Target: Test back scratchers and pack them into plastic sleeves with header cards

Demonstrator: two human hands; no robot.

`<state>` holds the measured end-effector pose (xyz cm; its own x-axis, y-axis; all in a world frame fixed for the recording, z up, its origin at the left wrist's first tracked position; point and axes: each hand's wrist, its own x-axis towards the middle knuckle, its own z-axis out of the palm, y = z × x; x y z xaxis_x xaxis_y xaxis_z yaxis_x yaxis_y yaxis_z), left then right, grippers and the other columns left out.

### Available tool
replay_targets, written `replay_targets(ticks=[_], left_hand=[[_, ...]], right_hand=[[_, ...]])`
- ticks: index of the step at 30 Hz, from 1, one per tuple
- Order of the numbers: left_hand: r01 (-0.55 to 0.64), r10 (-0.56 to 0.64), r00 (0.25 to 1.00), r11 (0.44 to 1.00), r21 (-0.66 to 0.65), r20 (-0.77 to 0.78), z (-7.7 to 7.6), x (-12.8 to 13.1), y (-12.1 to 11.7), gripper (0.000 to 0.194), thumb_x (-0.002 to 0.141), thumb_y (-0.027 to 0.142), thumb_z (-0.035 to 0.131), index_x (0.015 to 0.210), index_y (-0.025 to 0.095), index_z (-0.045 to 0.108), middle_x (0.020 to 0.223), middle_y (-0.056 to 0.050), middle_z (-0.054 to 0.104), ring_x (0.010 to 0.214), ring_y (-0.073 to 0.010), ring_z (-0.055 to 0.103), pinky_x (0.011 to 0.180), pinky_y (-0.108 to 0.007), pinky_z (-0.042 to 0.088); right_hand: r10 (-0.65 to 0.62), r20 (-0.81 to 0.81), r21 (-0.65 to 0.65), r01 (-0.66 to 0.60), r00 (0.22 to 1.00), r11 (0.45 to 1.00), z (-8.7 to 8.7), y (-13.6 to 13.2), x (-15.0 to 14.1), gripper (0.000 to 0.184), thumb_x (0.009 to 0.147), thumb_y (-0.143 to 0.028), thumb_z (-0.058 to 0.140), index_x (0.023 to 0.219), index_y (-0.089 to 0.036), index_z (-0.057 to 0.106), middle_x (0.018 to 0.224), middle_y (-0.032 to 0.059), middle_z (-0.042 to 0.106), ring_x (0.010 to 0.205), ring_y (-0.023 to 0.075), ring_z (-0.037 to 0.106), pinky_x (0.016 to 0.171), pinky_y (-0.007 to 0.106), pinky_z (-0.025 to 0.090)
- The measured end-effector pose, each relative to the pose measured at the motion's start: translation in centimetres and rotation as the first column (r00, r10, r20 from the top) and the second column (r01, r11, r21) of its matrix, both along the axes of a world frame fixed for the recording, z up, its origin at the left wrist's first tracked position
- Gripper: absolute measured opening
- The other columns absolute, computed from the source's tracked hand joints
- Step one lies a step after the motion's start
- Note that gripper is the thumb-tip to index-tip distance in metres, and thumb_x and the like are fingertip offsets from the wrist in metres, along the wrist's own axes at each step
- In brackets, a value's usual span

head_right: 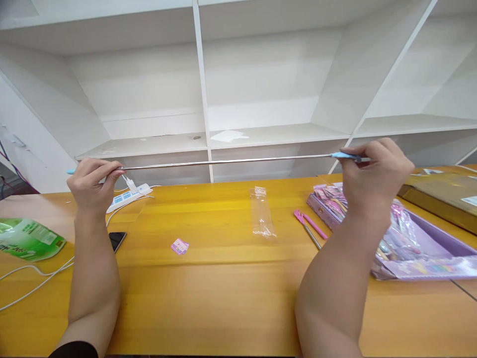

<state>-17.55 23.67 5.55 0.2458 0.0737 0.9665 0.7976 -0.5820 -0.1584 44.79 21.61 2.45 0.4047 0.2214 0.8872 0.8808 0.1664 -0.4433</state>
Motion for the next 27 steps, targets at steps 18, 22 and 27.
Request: replay_targets(ticks=[18,22,27], left_hand=[[-0.003,0.001,1.0,0.998,-0.066,-0.027,-0.6,5.4,-2.1,0.017,0.103,0.042,0.07,0.097,0.031,0.081,0.082,-0.005,0.073,0.075,-0.0228,0.058,0.073,-0.039,0.043],[-0.001,-0.002,0.998,0.998,-0.057,-0.056,-1.6,9.5,-2.9,0.011,0.104,0.033,0.07,0.103,0.029,0.081,0.084,-0.005,0.074,0.076,-0.0219,0.056,0.071,-0.037,0.04],[-0.006,0.0,0.996,0.997,-0.075,-0.084,-2.2,10.7,-2.8,0.014,0.106,0.032,0.068,0.101,0.026,0.08,0.082,-0.005,0.074,0.074,-0.0202,0.052,0.07,-0.035,0.039]], right_hand=[[0.283,0.215,-0.021,-0.285,0.935,0.958,0.6,-1.1,-5.2,0.019,0.089,-0.043,0.074,0.077,-0.029,0.071,0.077,0.006,0.066,0.064,0.022,0.055,0.064,0.039,0.042],[0.353,0.34,-0.119,-0.333,0.872,0.935,0.8,-0.9,-10.2,0.022,0.102,-0.039,0.065,0.086,-0.027,0.073,0.085,0.0056,0.07,0.071,0.0206,0.058,0.066,0.035,0.04],[0.309,0.413,-0.154,-0.268,0.857,0.951,0.4,-0.5,-12.4,0.02,0.105,-0.032,0.064,0.088,-0.024,0.071,0.087,0.004,0.069,0.07,0.018,0.056,0.063,0.032,0.037]])
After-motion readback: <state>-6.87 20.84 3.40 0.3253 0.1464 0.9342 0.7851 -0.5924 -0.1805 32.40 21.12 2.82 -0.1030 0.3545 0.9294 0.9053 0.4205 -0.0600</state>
